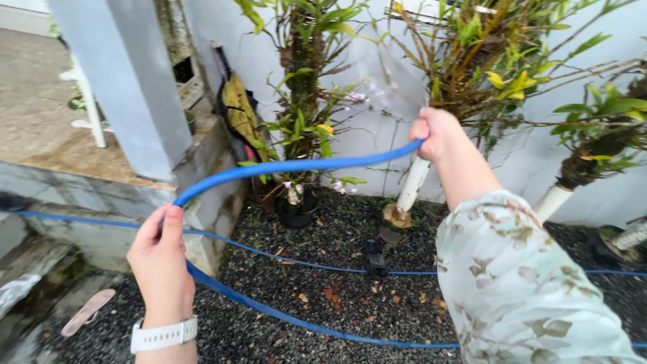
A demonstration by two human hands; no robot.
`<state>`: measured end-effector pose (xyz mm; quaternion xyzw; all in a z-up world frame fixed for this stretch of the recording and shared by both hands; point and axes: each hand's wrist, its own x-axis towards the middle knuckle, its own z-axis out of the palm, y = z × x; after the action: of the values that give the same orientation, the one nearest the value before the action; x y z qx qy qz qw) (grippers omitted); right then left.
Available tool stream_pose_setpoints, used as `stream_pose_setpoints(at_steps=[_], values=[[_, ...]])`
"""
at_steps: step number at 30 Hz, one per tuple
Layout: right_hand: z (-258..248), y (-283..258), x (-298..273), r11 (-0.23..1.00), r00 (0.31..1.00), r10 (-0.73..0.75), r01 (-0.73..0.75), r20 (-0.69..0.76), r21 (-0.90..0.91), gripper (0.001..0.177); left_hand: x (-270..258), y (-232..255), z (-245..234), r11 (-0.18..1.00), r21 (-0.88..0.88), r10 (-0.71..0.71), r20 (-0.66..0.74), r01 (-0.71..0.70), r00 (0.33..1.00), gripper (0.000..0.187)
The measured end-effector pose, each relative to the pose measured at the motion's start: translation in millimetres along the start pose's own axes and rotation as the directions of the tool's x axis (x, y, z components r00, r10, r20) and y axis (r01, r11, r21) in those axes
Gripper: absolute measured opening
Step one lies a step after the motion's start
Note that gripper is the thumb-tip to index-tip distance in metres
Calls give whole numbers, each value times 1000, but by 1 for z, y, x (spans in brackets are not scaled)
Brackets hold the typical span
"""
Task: Watering various potted plants in a garden using a blue garden hose
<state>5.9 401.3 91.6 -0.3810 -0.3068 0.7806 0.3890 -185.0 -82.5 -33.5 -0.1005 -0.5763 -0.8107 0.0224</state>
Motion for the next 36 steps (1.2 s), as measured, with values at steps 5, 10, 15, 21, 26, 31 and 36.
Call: stream_pose_setpoints(at_steps=[5, 10, 15, 21, 26, 31, 36], values=[[69, 4, -62, 989, 992, -82, 94, -99, 115, 13, 8, 1, -17, 996, -85, 17, -23, -19, 1000, 31], [104, 17, -91, 998, 997, -65, 66, -41, 25, 18, 9, -7, -30, 986, -157, -77, -118, 58, 990, 31], [128, 31, -98, 994, 994, -104, 104, 33, -16, 10, 5, -4, -42, 979, -186, -112, -148, 84, 983, 24], [132, 44, -98, 984, 979, -162, 150, -127, -98, 21, -1, -9, -52, 976, -203, -112, -159, 79, 981, 22], [126, 59, -100, 999, 973, -35, 25, -227, -48, 24, -10, -14, -59, 980, -184, -114, -177, 81, 978, 23], [133, 67, -102, 999, 978, -11, 3, -209, -37, 21, -13, -15, -69, 983, -172, -100, -185, 68, 978, 23], [140, 71, -105, 997, 975, 29, -45, -221, -69, 28, -14, -5, -75, 984, -165, -102, -198, 69, 975, 19]])
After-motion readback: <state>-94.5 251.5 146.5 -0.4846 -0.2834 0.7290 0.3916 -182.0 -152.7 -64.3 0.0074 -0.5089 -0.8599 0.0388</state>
